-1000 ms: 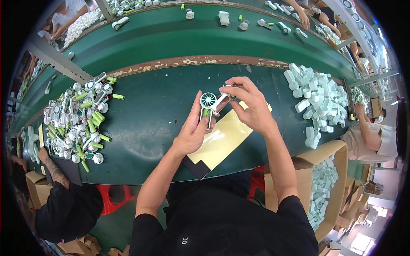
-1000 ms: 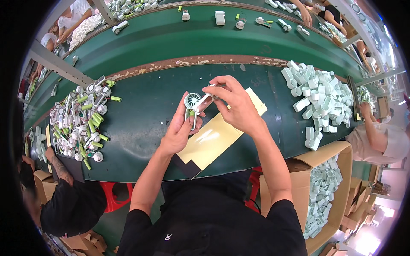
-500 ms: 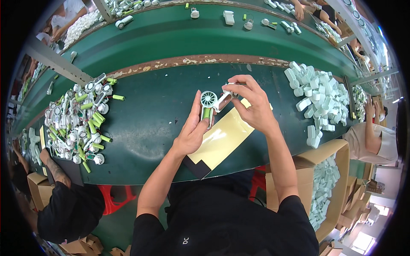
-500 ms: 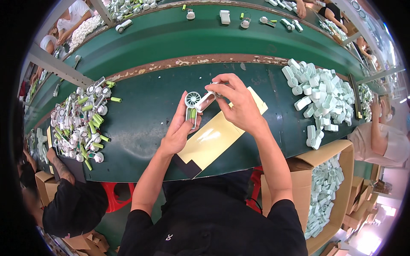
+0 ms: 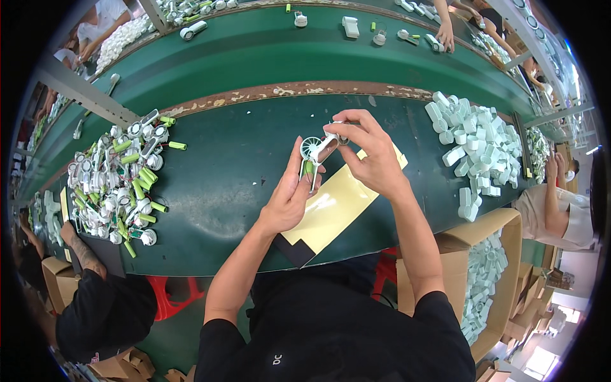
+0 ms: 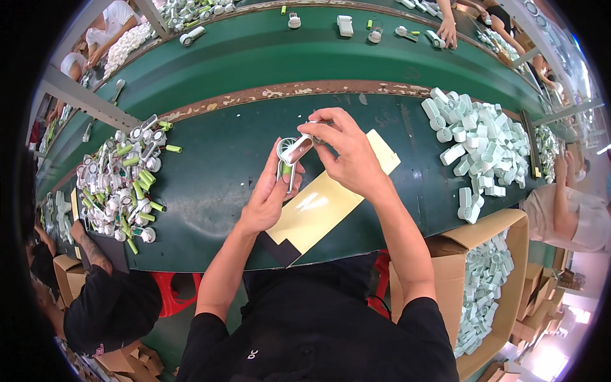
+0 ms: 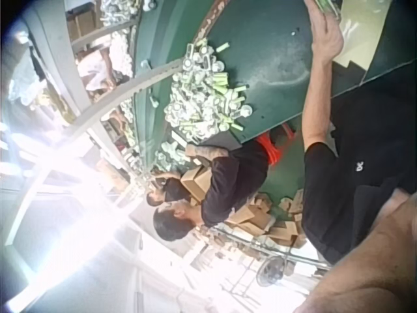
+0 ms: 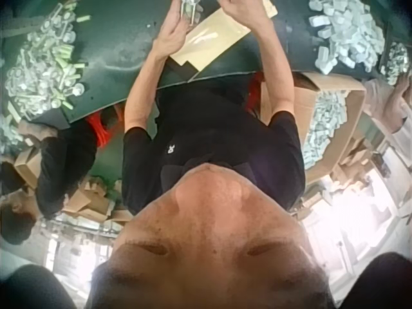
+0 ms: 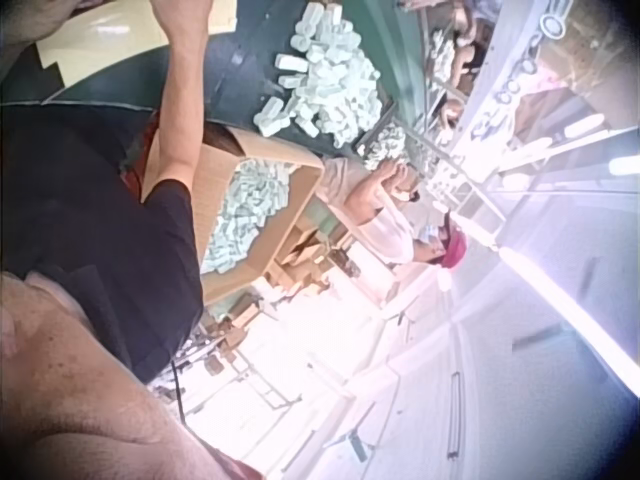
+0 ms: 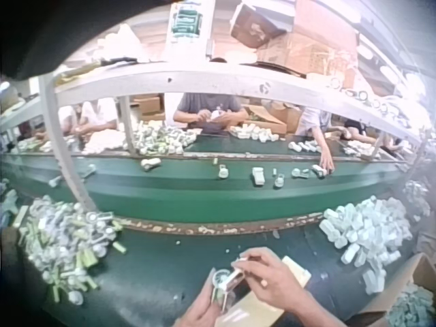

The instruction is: The person assembles small portable handheld fans by hand, inserting a motor, a printed circuit board, a fan blade, and a rechargeable battery into a fan housing.

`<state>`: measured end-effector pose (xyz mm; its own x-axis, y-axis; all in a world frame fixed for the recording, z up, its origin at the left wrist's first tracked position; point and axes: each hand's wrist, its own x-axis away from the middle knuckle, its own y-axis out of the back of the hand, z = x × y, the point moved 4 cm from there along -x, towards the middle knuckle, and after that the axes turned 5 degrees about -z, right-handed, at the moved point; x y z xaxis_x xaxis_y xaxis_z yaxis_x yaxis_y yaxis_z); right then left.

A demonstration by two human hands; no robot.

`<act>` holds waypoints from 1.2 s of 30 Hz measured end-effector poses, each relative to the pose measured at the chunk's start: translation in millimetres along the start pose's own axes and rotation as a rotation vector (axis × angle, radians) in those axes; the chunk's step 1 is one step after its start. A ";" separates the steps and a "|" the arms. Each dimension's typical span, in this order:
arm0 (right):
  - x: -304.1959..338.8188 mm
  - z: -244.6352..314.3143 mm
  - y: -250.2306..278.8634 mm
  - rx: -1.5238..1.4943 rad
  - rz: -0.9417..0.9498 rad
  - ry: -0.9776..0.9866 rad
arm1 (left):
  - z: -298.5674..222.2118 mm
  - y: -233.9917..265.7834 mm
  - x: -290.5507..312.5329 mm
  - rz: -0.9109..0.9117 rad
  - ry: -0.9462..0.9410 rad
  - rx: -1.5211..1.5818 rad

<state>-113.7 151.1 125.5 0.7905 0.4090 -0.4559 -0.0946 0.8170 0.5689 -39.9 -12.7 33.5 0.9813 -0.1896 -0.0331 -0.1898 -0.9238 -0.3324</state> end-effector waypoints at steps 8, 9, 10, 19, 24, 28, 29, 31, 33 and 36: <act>12.4 0.2 3.4 0.020 -0.074 -0.013 | -7.1 -0.3 1.6 -0.076 -0.071 -0.108; 13.0 0.7 4.1 0.017 -0.074 -0.019 | -7.6 0.4 2.6 -0.091 -0.069 -0.138; 12.3 2.0 3.9 0.048 -0.049 0.010 | -5.2 0.1 1.9 -0.091 -0.061 -0.139; 17.7 10.2 9.5 0.252 0.016 -0.044 | -11.0 23.5 -16.9 -0.254 -0.085 0.182; 83.8 30.1 -32.0 0.058 0.340 -0.121 | -10.2 31.2 -18.3 -0.260 -0.050 0.219; 133.9 50.7 -69.1 -0.044 0.509 -0.138 | -4.5 23.2 -16.5 -0.226 -0.022 0.215; 137.9 52.1 -71.6 -0.036 0.461 -0.143 | -5.1 22.0 -15.6 -0.221 -0.006 0.216; 143.9 50.2 -72.4 -0.057 0.444 -0.130 | -4.5 23.0 -13.6 -0.200 -0.005 0.192; 147.6 47.2 -73.7 -0.069 0.426 -0.122 | -4.5 20.2 -11.7 -0.194 0.012 0.160; 146.2 50.4 -75.9 -0.030 0.420 -0.053 | -5.1 16.6 -11.0 -0.179 0.028 0.149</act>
<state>39.5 128.4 50.2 0.7094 0.6881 -0.1526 -0.4321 0.5956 0.6772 -54.0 -27.7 33.2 0.9972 -0.0385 0.0643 -0.0041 -0.8846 -0.4664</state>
